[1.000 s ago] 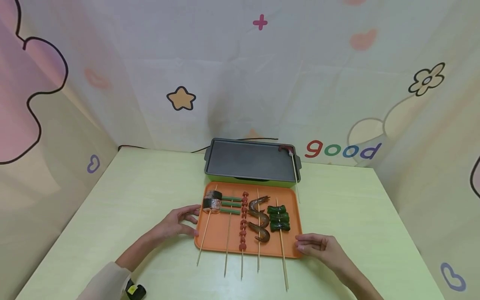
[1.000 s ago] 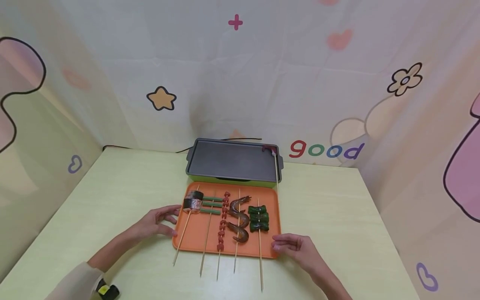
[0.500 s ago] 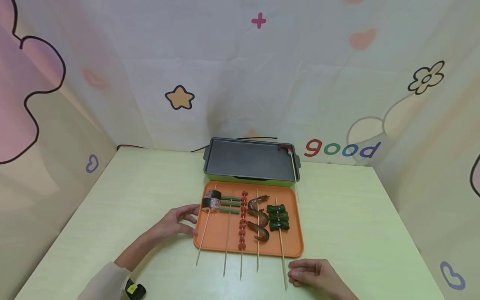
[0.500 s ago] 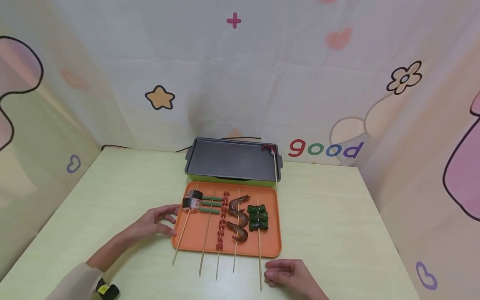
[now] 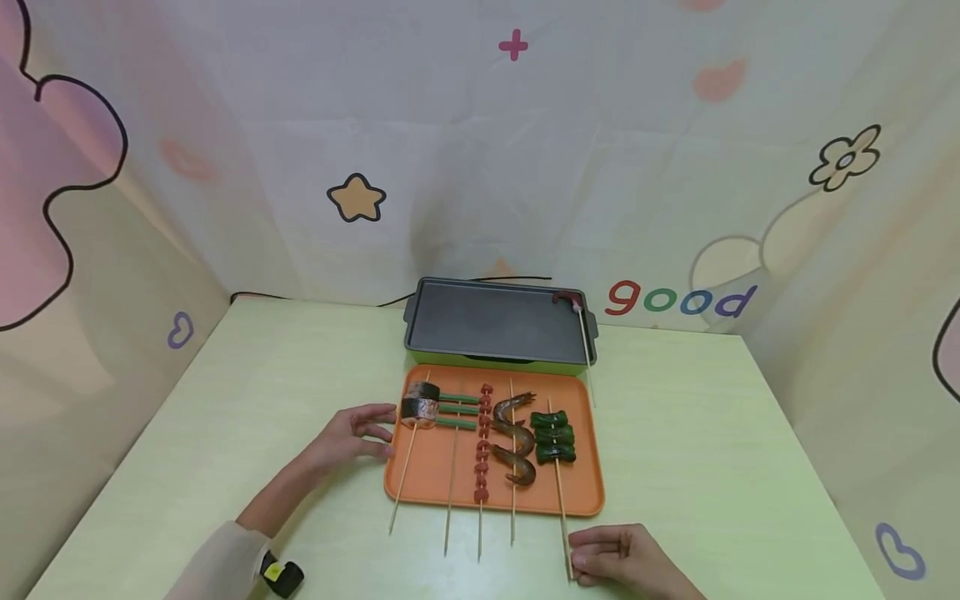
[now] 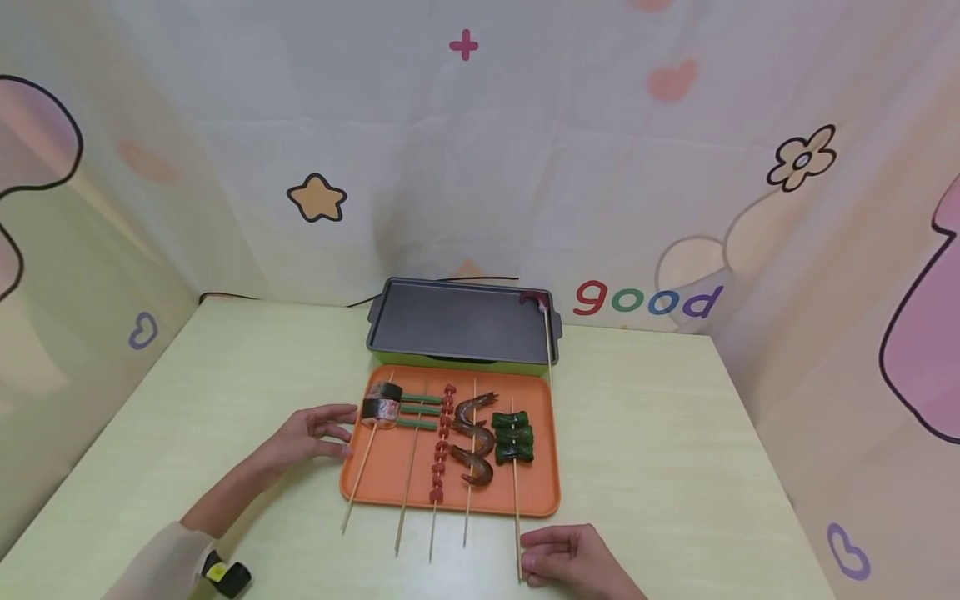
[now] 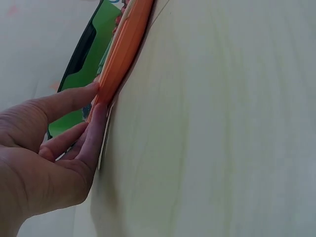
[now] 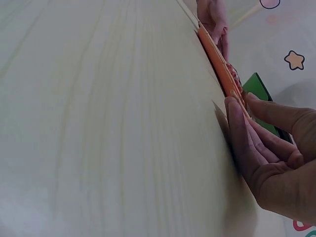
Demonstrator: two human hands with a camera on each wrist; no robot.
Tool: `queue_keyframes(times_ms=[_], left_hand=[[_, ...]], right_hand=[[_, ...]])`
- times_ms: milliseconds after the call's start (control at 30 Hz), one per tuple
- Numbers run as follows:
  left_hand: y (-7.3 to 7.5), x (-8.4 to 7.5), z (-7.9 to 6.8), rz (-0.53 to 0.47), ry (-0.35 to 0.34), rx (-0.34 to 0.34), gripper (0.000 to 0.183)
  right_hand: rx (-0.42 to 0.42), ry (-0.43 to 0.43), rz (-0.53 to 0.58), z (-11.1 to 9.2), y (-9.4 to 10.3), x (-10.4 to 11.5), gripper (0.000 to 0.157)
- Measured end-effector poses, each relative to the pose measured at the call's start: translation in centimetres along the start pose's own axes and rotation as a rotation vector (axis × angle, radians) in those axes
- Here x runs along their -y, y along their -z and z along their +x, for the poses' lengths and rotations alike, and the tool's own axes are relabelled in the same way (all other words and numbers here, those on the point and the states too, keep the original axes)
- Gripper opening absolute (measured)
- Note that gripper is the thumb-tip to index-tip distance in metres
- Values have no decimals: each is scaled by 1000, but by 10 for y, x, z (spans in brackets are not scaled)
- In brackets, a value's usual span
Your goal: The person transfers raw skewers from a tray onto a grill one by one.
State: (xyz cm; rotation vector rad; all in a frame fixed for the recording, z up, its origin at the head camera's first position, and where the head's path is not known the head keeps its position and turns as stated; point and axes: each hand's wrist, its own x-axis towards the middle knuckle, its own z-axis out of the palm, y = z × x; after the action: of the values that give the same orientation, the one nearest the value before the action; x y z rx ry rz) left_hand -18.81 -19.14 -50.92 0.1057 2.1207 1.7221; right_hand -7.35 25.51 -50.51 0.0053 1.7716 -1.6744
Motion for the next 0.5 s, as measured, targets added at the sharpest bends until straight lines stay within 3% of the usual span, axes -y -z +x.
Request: queue_keyframes(times_ms=[133, 367, 500], left_hand=[[-4, -2, -5, -4, 28, -20, 67], [-6, -3, -14, 3, 6, 10, 66], [-7, -3, -16, 0, 20, -7, 65]], right_hand=[[-14, -15, -8, 0, -3, 0, 42], [-7, -38, 44, 1, -7, -1, 39], [10, -31, 76, 1, -10, -1, 39]])
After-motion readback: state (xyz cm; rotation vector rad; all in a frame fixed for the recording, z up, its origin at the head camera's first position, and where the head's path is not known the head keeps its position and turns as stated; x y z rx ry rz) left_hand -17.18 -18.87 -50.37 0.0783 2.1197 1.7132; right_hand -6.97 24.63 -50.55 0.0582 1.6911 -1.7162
